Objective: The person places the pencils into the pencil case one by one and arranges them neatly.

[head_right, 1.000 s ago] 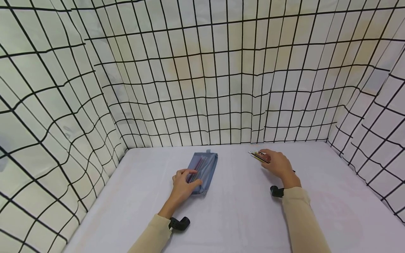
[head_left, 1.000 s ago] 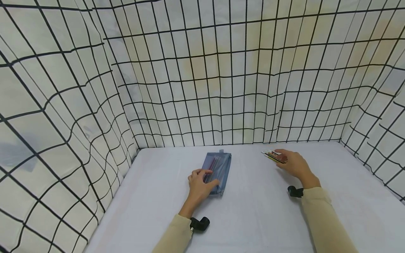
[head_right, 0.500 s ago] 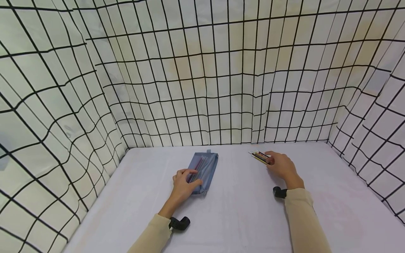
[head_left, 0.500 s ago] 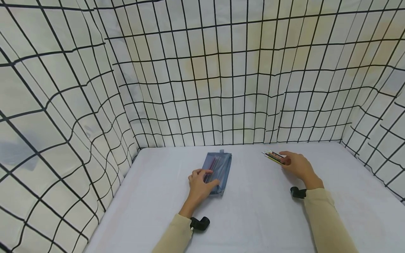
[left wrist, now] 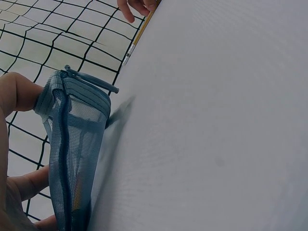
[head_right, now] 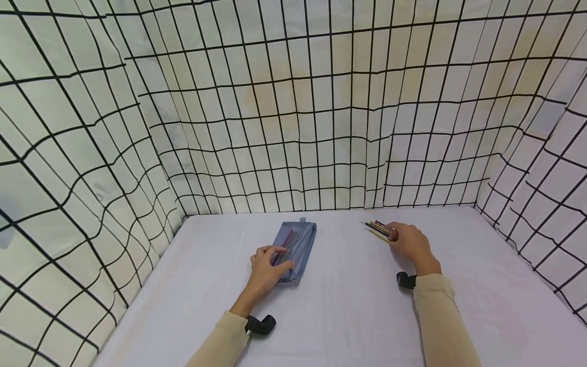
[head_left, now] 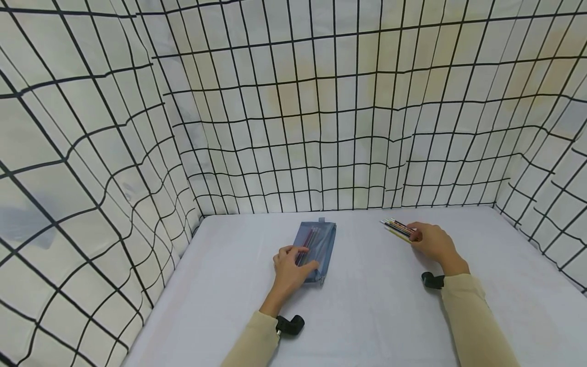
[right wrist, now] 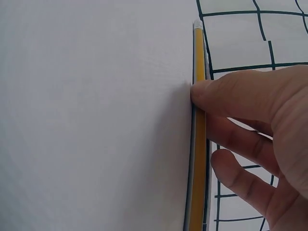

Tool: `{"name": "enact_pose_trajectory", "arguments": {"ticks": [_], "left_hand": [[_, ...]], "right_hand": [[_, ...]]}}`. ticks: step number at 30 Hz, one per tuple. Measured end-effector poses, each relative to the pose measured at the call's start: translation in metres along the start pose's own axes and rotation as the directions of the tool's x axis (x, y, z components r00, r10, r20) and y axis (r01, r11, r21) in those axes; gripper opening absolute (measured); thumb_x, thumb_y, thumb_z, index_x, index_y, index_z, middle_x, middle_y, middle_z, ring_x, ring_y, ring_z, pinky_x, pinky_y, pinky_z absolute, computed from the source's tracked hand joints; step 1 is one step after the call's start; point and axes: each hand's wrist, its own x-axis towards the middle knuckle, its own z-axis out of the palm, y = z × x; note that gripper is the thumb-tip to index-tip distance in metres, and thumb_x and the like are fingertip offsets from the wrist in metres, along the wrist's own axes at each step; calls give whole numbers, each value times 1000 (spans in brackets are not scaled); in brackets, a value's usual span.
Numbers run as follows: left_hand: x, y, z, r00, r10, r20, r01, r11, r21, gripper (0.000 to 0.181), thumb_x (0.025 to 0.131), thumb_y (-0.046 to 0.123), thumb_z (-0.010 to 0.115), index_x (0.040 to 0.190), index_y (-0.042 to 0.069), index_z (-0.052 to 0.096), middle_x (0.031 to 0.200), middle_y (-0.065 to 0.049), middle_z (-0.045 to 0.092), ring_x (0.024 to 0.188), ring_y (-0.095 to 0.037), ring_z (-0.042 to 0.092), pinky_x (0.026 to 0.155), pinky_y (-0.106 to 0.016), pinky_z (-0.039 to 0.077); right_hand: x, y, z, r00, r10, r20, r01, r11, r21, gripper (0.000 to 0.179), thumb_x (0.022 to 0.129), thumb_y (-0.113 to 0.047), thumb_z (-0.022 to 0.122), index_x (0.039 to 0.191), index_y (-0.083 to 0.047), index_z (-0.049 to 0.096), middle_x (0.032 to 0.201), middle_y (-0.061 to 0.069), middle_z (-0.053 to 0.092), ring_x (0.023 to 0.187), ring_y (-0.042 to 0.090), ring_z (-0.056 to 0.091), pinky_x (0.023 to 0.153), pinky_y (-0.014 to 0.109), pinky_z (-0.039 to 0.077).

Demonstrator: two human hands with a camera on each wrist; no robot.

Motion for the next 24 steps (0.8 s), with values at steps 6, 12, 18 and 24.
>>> {"name": "enact_pose_trajectory", "arguments": {"ticks": [6, 12, 18, 24], "left_hand": [[0, 1, 0, 1000, 3, 0, -3, 1000, 0, 51, 80, 40, 75, 124, 16, 69, 149, -18, 41, 138, -40, 29, 107, -64, 35], [0, 1, 0, 1000, 6, 1, -6, 1000, 8, 50, 80, 40, 75, 124, 16, 69, 149, -18, 41, 137, -40, 30, 107, -64, 35], [0, 0, 0, 1000, 4, 3, -4, 1000, 9, 51, 80, 40, 75, 124, 16, 69, 148, -18, 41, 137, -40, 30, 107, -64, 35], [1, -1, 1, 1000, 3, 4, -3, 1000, 8, 51, 80, 41, 75, 124, 16, 69, 149, -18, 41, 137, -40, 29, 107, -64, 35]], "right_hand": [[-1, 0, 0, 1000, 8, -10, -8, 1000, -11, 45, 89, -10, 70, 133, -4, 63, 95, 9, 75, 79, 21, 61, 70, 38, 48], [0, -2, -1, 1000, 7, -8, -7, 1000, -4, 46, 89, -9, 69, 134, -4, 62, 94, 9, 74, 78, 21, 61, 68, 36, 46], [0, -7, -4, 1000, 0, -16, 0, 1000, -2, 49, 89, -10, 68, 136, -6, 60, 98, 11, 74, 78, 21, 60, 66, 33, 44], [1, -11, -8, 1000, -2, -8, 2, 1000, 25, 52, 88, -10, 69, 139, -6, 58, 106, 15, 73, 84, 24, 64, 66, 33, 45]]}}
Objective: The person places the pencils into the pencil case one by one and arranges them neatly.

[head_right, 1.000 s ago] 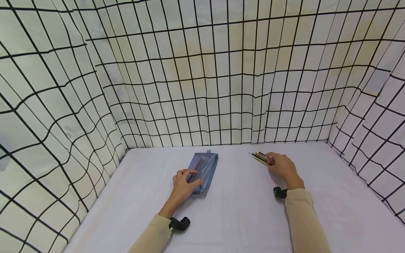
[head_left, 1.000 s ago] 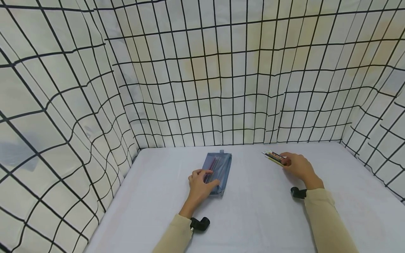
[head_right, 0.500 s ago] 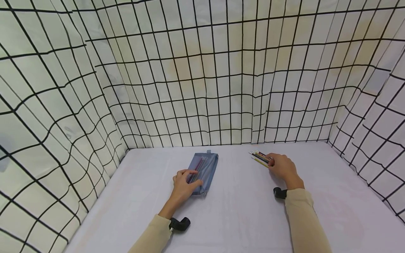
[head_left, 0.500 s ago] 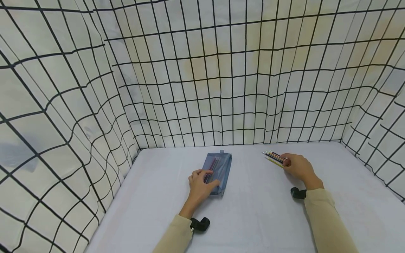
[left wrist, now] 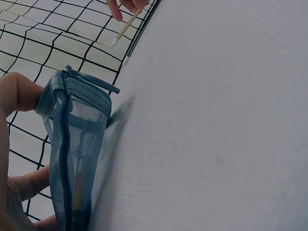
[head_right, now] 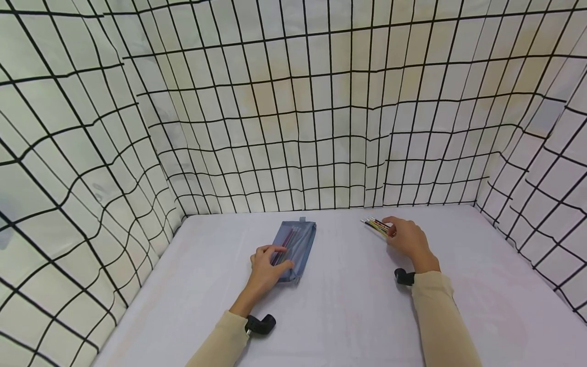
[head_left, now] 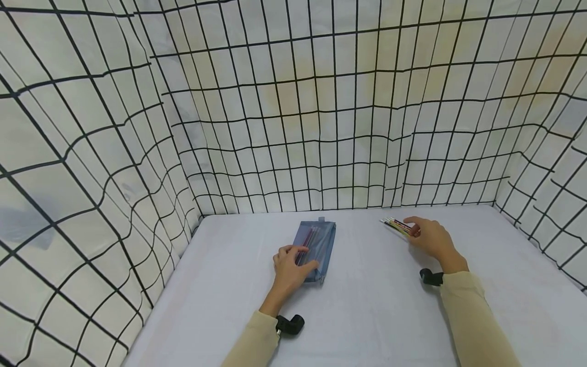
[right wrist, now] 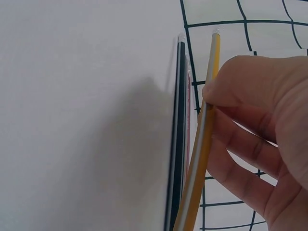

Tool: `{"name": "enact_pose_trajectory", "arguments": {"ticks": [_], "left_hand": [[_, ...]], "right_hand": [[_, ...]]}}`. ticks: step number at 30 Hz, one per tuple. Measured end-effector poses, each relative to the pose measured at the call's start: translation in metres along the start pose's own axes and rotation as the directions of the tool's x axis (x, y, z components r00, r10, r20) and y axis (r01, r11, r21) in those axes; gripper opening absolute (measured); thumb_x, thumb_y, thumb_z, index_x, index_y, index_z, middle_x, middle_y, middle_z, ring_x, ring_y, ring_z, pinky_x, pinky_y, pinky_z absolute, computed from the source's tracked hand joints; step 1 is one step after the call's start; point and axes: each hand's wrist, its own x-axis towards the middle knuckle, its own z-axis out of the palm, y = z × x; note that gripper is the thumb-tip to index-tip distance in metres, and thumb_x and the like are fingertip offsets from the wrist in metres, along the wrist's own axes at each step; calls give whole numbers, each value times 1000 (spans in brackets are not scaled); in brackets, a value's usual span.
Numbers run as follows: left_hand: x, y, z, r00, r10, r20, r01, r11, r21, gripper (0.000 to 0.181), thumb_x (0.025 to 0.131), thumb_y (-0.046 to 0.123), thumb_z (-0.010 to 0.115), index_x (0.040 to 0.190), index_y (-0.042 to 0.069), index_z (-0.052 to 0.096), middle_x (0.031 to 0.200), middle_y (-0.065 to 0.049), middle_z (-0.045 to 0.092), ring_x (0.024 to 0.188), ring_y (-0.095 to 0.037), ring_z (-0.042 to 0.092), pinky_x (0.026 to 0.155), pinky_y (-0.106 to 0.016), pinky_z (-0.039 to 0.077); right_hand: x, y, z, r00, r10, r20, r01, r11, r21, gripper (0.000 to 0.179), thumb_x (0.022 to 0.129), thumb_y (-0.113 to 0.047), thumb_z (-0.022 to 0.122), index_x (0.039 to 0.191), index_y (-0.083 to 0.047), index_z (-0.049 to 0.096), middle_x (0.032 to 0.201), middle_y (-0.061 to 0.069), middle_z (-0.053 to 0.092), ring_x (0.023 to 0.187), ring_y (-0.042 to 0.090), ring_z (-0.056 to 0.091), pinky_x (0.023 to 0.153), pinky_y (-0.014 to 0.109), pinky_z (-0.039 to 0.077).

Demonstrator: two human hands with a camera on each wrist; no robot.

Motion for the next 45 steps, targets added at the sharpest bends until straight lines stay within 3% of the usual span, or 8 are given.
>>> {"name": "enact_pose_trajectory", "arguments": {"ticks": [13, 21, 30, 36, 41, 45], "left_hand": [[0, 0, 0, 1000, 2, -1, -2, 1000, 3, 51, 80, 41, 75, 124, 16, 69, 149, -18, 41, 137, -39, 29, 107, -64, 35], [0, 0, 1, 1000, 0, -4, 0, 1000, 7, 51, 79, 40, 75, 124, 16, 69, 148, -17, 41, 137, -39, 30, 107, -64, 35], [1, 0, 1, 1000, -5, -2, 5, 1000, 7, 51, 79, 41, 75, 124, 18, 69, 149, -17, 40, 137, -39, 29, 107, -64, 36], [0, 1, 0, 1000, 2, 1, -2, 1000, 5, 51, 79, 42, 74, 124, 19, 69, 150, -17, 40, 138, -39, 29, 105, -64, 36], [0, 2, 0, 1000, 2, 1, -2, 1000, 0, 51, 79, 42, 74, 124, 19, 69, 150, -17, 41, 137, -39, 29, 106, -64, 36], [0, 1, 0, 1000, 1, 1, -1, 1000, -1, 51, 79, 41, 74, 124, 19, 69, 149, -17, 41, 137, -39, 29, 106, -63, 36]], "right_hand": [[-2, -11, -9, 999, -6, -34, 7, 999, 44, 55, 88, -8, 68, 141, -5, 55, 110, 17, 71, 98, 33, 67, 75, 43, 51], [0, -11, -5, 997, -4, -76, 19, 978, 206, 51, 90, -5, 67, 140, -1, 57, 111, 21, 70, 103, 38, 69, 69, 34, 55], [0, -15, -2, 997, 69, -33, -49, 908, 417, 54, 95, -4, 61, 148, 0, 48, 120, 27, 62, 105, 36, 66, 71, 31, 62], [0, -19, -3, 995, 96, -1, -79, 830, 551, 55, 96, -2, 62, 149, 2, 46, 122, 27, 59, 95, 23, 65, 73, 33, 62], [1, -22, -3, 992, 124, 35, -119, 771, 626, 56, 98, -3, 62, 150, 2, 43, 122, 23, 55, 89, 16, 65, 75, 34, 62], [1, -23, -2, 985, 160, 66, -164, 739, 653, 57, 99, -5, 60, 153, 0, 40, 122, 19, 55, 92, 15, 66, 78, 35, 62]]}}
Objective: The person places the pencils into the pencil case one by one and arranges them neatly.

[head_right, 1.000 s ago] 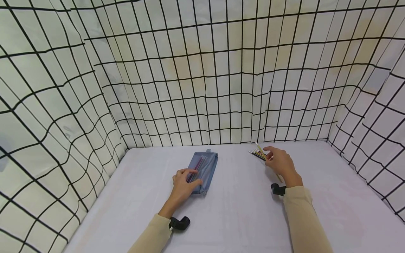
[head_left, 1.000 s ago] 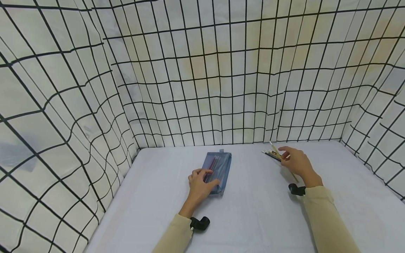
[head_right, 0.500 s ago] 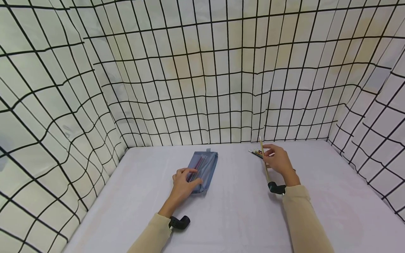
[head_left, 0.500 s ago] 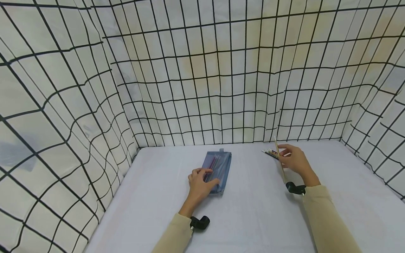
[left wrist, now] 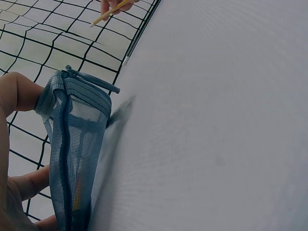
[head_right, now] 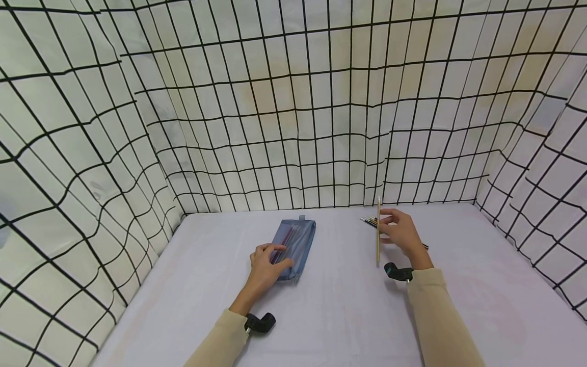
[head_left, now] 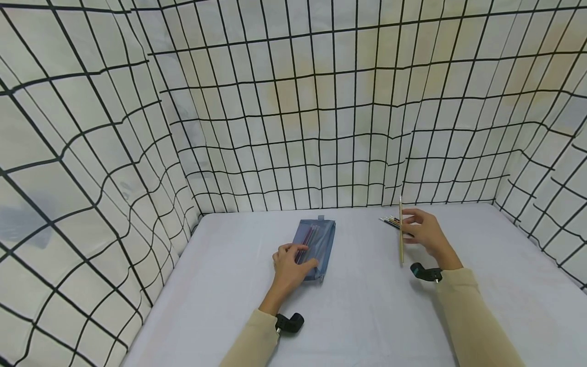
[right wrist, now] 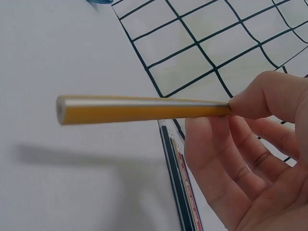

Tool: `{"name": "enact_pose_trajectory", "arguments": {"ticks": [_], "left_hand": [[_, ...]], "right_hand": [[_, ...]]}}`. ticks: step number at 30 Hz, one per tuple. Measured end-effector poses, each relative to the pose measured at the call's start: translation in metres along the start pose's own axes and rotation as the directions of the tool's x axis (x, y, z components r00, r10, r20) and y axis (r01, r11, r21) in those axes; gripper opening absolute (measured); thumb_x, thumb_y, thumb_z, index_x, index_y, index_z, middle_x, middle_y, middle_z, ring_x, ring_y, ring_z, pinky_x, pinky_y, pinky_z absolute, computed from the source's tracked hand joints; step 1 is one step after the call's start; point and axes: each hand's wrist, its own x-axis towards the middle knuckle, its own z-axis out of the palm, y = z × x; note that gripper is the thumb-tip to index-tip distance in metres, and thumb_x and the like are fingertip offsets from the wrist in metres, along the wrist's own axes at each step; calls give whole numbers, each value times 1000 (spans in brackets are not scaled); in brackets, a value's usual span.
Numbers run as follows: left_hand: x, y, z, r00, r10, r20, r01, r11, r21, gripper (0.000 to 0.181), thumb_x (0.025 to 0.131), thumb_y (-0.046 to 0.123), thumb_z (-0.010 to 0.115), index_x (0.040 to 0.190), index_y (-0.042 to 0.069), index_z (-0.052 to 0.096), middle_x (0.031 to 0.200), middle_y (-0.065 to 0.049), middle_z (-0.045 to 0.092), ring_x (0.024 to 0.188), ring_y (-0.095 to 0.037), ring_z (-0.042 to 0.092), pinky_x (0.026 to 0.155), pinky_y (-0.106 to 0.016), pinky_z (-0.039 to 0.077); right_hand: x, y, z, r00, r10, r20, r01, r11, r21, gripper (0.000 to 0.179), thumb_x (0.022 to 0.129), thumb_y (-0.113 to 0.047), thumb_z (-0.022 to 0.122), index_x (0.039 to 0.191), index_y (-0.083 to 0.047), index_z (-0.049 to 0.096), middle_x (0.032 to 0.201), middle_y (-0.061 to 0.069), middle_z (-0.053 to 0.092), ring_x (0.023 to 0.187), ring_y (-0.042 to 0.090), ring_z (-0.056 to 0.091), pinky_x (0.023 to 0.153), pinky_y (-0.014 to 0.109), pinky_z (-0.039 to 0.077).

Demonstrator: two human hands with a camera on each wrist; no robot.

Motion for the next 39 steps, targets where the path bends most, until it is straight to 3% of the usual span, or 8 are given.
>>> {"name": "enact_pose_trajectory", "arguments": {"ticks": [6, 13, 20, 33, 39], "left_hand": [[0, 0, 0, 1000, 0, -1, 0, 1000, 4, 50, 79, 41, 74, 124, 19, 69, 149, -17, 41, 137, -38, 29, 105, -63, 36], [0, 1, 0, 1000, -7, -2, 7, 1000, 10, 50, 79, 41, 74, 124, 19, 69, 149, -16, 41, 137, -38, 29, 106, -62, 36], [0, 0, 0, 1000, -6, -2, 6, 1000, 6, 51, 79, 42, 75, 124, 19, 69, 149, -18, 41, 138, -39, 29, 106, -63, 36], [-1, 1, 0, 1000, -9, 0, 9, 1000, -1, 51, 79, 41, 75, 124, 18, 69, 150, -18, 40, 138, -39, 28, 106, -64, 36], [-1, 1, 0, 1000, -6, -2, 6, 1000, -2, 51, 79, 41, 75, 124, 18, 69, 150, -18, 40, 138, -39, 29, 106, -64, 35]], "right_hand": [[2, 1, 6, 999, 37, 21, -38, 998, 54, 56, 101, -10, 59, 153, -2, 39, 125, 19, 57, 94, 12, 68, 79, 34, 62], [5, 2, 18, 995, 16, 97, -30, 987, 155, 57, 101, -10, 60, 153, 1, 38, 122, 17, 62, 93, 10, 68, 79, 34, 61], [5, -1, 33, 989, -3, 145, -30, 975, 221, 58, 100, -9, 60, 153, 2, 37, 111, 7, 66, 94, 11, 67, 80, 35, 61], [4, -6, 62, 981, 6, 196, -56, 967, 250, 56, 99, -8, 61, 150, 2, 40, 104, 3, 64, 92, 12, 67, 78, 33, 61], [3, -9, 79, 975, 46, 219, -100, 966, 239, 53, 99, -6, 61, 148, 3, 43, 103, 5, 64, 90, 13, 67, 75, 31, 60]]}}
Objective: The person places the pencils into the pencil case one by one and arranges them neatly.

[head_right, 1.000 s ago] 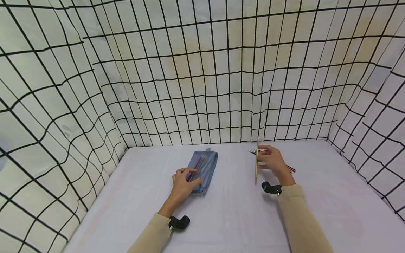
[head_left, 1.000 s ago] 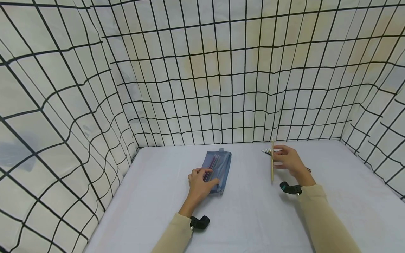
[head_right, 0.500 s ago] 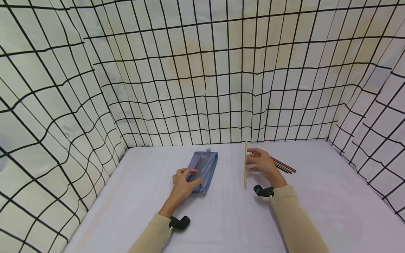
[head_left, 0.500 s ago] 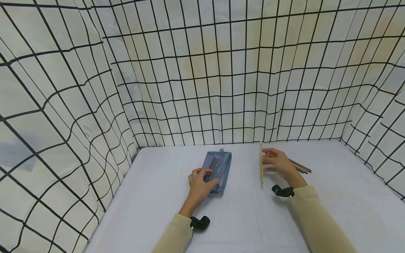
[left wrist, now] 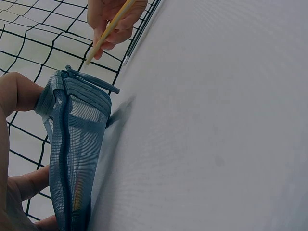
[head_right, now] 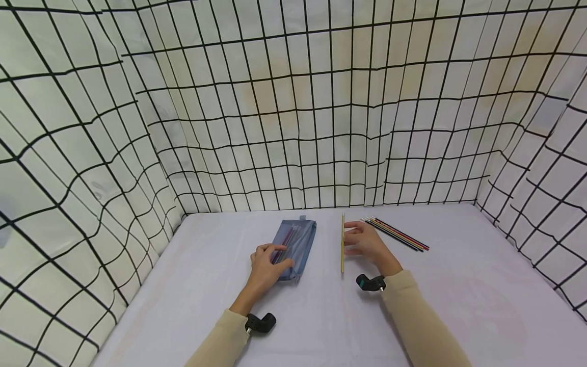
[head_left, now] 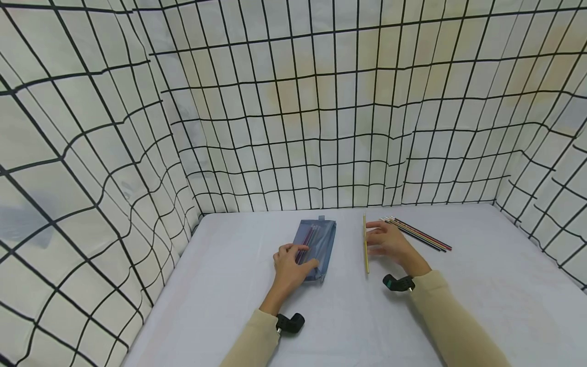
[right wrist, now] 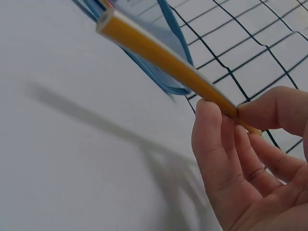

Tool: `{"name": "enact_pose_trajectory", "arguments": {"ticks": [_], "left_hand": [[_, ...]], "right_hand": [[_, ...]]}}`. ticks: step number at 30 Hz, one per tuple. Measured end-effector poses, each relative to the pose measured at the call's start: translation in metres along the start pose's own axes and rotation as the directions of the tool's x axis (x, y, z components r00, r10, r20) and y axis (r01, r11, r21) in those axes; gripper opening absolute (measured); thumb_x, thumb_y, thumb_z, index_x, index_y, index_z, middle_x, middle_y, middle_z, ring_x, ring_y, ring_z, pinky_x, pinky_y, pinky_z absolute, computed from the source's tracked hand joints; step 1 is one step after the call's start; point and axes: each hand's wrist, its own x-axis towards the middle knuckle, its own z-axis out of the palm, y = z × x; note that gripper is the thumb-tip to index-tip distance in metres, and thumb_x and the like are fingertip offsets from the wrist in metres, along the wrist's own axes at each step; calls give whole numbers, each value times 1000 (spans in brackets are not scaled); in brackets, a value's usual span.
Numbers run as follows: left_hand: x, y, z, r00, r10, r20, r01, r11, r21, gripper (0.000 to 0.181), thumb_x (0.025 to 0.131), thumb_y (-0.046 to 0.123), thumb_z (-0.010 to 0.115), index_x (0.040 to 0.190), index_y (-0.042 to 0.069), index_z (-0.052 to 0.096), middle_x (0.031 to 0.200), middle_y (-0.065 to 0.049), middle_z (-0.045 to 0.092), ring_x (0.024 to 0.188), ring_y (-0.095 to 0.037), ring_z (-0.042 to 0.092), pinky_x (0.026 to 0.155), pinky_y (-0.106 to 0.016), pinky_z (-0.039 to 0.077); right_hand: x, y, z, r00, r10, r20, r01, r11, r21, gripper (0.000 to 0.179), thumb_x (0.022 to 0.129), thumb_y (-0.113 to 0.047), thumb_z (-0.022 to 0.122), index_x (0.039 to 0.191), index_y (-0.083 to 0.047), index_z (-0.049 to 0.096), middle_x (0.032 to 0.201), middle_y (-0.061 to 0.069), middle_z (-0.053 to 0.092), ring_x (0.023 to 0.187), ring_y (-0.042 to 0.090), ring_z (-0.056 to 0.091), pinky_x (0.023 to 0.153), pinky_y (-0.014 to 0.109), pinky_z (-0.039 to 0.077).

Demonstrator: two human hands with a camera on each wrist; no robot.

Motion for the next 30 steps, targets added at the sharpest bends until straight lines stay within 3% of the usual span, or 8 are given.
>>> {"name": "enact_pose_trajectory", "arguments": {"ticks": [6, 14, 30], "left_hand": [[0, 0, 0, 1000, 1, -1, -1, 1000, 5, 51, 78, 41, 74, 124, 19, 69, 150, -18, 40, 137, -39, 29, 105, -63, 36], [-1, -1, -1, 1000, -1, -1, 1, 1000, 2, 52, 79, 42, 75, 124, 18, 69, 150, -18, 39, 138, -39, 28, 106, -64, 36], [0, -1, 0, 1000, -4, -13, 4, 1000, 16, 51, 78, 42, 75, 123, 18, 69, 148, -18, 41, 137, -39, 29, 107, -62, 35]], "right_hand": [[1, 0, 21, 998, 61, 12, -60, 998, -24, 50, 98, -3, 62, 145, 2, 46, 109, 12, 66, 89, 15, 65, 73, 31, 60], [1, 3, 46, 991, 127, 47, -128, 992, 11, 50, 94, 2, 62, 142, 1, 49, 106, 10, 63, 87, 16, 66, 71, 31, 61], [1, -2, 76, 989, 138, 62, -141, 989, 49, 47, 96, -3, 62, 142, 3, 50, 112, 16, 67, 89, 19, 67, 72, 33, 60]]}}
